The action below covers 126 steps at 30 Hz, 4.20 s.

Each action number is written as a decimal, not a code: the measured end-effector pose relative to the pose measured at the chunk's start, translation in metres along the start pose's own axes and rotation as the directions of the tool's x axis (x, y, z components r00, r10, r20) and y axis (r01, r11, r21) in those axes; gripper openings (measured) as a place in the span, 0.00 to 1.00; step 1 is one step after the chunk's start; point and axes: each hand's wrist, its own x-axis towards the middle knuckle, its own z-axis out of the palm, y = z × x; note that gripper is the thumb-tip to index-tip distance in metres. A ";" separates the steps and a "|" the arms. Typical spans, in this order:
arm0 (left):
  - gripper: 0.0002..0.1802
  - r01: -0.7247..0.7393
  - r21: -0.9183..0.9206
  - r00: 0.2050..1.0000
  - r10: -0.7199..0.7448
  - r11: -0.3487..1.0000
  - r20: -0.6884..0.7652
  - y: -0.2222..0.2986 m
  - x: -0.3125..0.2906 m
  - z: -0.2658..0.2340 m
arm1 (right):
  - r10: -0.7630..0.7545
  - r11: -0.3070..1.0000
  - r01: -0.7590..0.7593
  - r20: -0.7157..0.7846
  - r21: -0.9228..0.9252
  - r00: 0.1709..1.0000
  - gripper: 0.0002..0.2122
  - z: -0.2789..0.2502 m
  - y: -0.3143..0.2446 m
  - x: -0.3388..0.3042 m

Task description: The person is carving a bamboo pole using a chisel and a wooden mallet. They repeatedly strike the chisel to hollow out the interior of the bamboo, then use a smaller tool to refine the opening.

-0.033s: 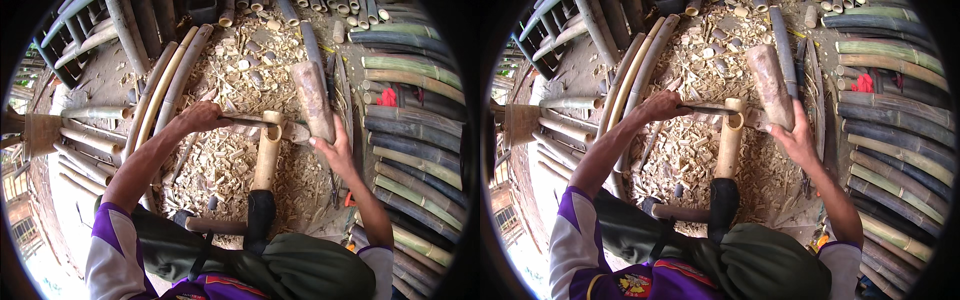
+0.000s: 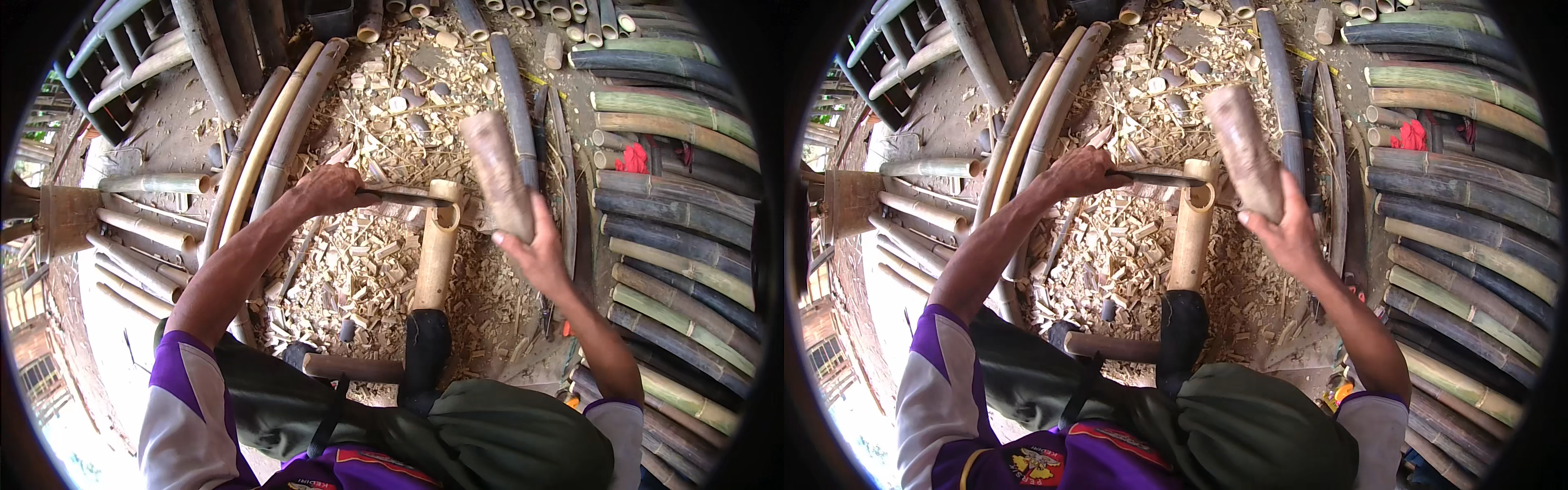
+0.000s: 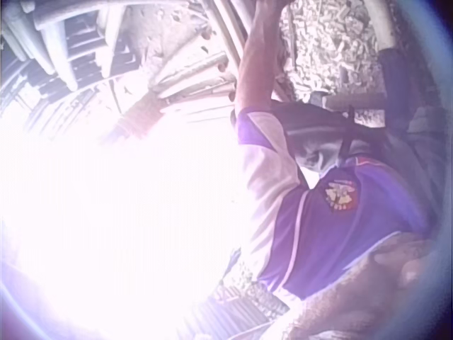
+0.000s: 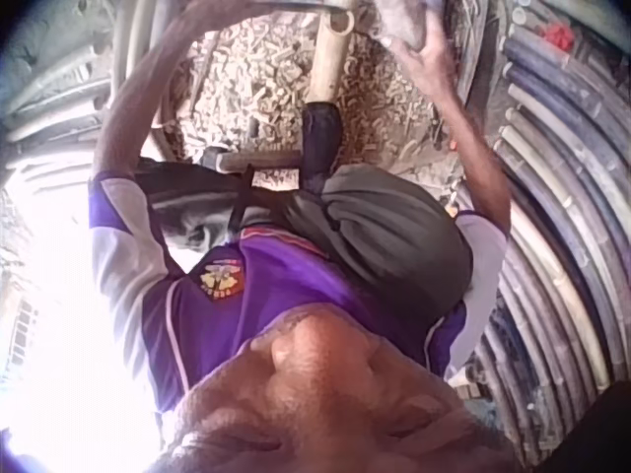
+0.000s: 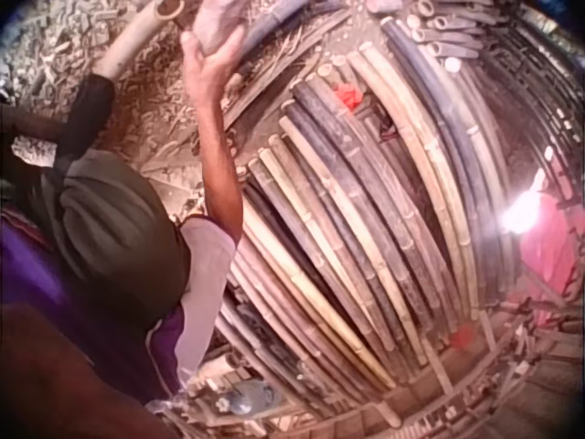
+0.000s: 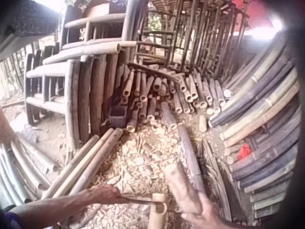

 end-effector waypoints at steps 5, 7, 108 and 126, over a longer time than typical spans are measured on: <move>0.34 0.014 -0.002 1.000 -0.014 1.000 -0.002 0.000 0.004 -0.004 | 0.032 0.861 0.094 0.238 -0.500 0.971 0.42 0.010 -0.008 0.009; 0.34 -0.004 -0.021 1.000 0.004 1.000 0.005 -0.004 0.008 -0.006 | -0.043 0.936 0.093 0.152 -0.339 0.987 0.41 0.013 -0.011 0.013; 0.63 -0.268 -0.654 0.620 -0.393 0.708 -0.679 0.241 0.082 0.022 | -0.076 0.246 0.766 0.776 -0.594 0.627 0.15 -0.014 -0.001 0.142; 0.63 -0.167 -0.495 0.837 0.388 0.853 0.385 0.219 0.056 -0.009 | 0.928 0.352 -0.885 -0.011 -0.305 0.373 0.27 0.097 0.010 0.031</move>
